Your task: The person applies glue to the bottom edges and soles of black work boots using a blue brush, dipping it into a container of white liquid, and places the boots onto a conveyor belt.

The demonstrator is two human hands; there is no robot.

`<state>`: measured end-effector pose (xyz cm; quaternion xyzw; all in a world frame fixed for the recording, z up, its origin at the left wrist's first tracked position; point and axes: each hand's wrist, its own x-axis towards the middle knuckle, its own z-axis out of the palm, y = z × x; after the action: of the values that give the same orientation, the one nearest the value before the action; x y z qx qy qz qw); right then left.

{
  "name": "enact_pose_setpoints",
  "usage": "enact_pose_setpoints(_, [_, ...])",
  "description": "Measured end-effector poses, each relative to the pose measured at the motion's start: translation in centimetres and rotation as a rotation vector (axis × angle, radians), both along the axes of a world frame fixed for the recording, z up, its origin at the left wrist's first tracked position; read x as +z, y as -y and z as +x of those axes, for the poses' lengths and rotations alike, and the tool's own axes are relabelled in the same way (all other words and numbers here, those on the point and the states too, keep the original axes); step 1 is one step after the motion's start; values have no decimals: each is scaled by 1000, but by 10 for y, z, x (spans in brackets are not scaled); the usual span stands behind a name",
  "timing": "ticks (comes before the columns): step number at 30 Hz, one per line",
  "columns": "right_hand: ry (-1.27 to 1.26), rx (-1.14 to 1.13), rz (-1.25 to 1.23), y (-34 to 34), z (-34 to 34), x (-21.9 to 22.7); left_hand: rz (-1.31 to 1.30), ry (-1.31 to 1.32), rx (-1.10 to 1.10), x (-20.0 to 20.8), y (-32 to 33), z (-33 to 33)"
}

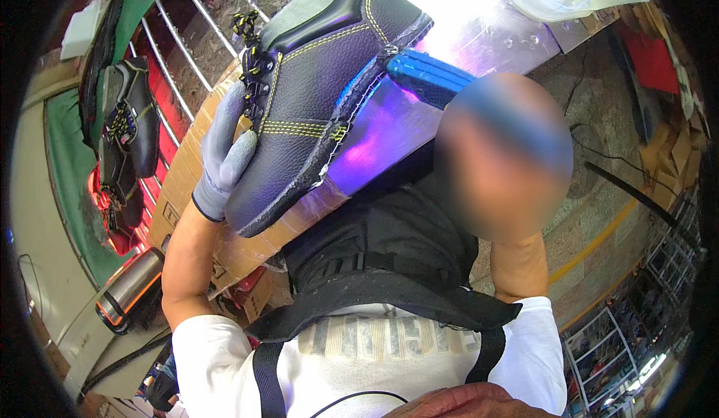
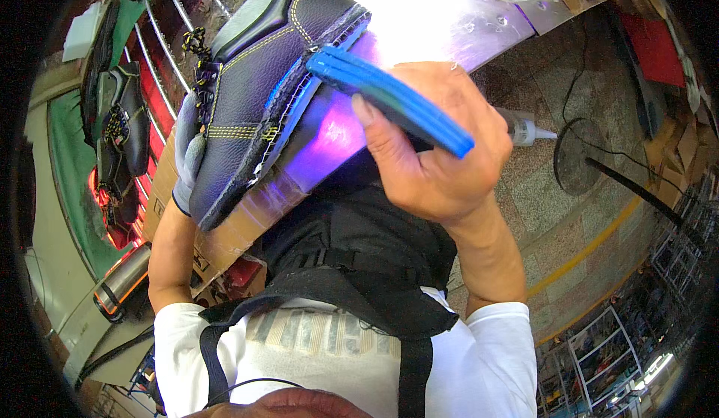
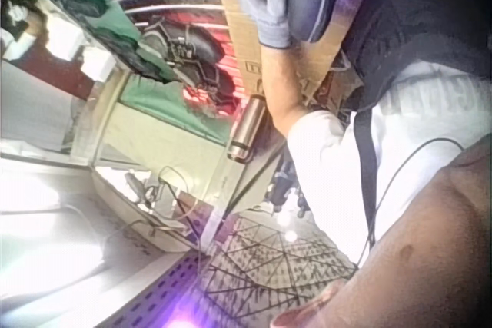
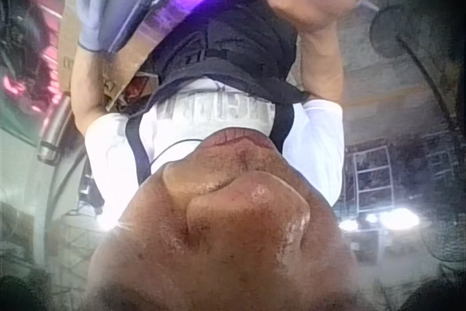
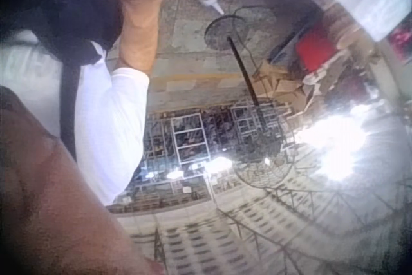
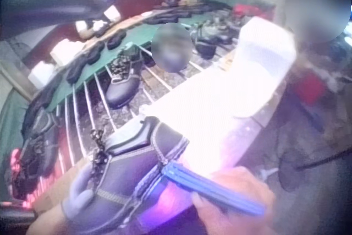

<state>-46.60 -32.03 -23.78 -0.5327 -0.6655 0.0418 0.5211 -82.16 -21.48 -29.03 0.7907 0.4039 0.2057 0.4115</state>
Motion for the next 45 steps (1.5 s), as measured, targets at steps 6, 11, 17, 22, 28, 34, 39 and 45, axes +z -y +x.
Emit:
enact_pose_setpoints(6, [9,62,-141,8,-16,11,14,-43,-10,10,-1,5])
enact_pose_setpoints(11, [41,130,-84,11,-27,7,13,-43,9,12,1,2])
enact_pose_setpoints(17, [43,227,-65,16,-29,10,70,-84,-2,17,2,3])
enact_pose_setpoints(22, [-97,213,10,6,-22,-1,288,73,-64,-1,0,-6])
enact_pose_setpoints(28, [-1209,195,-250,27,-51,-31,893,90,-164,8,2,31])
enact_pose_setpoints(34, [-1435,160,-169,23,-74,-32,839,119,-162,16,-1,43])
enact_pose_setpoints(39, [-1023,171,-137,55,-86,-44,792,101,-195,18,-1,41])
enact_pose_setpoints(45, [-665,138,-218,44,-53,-12,784,119,-195,-6,-8,25])
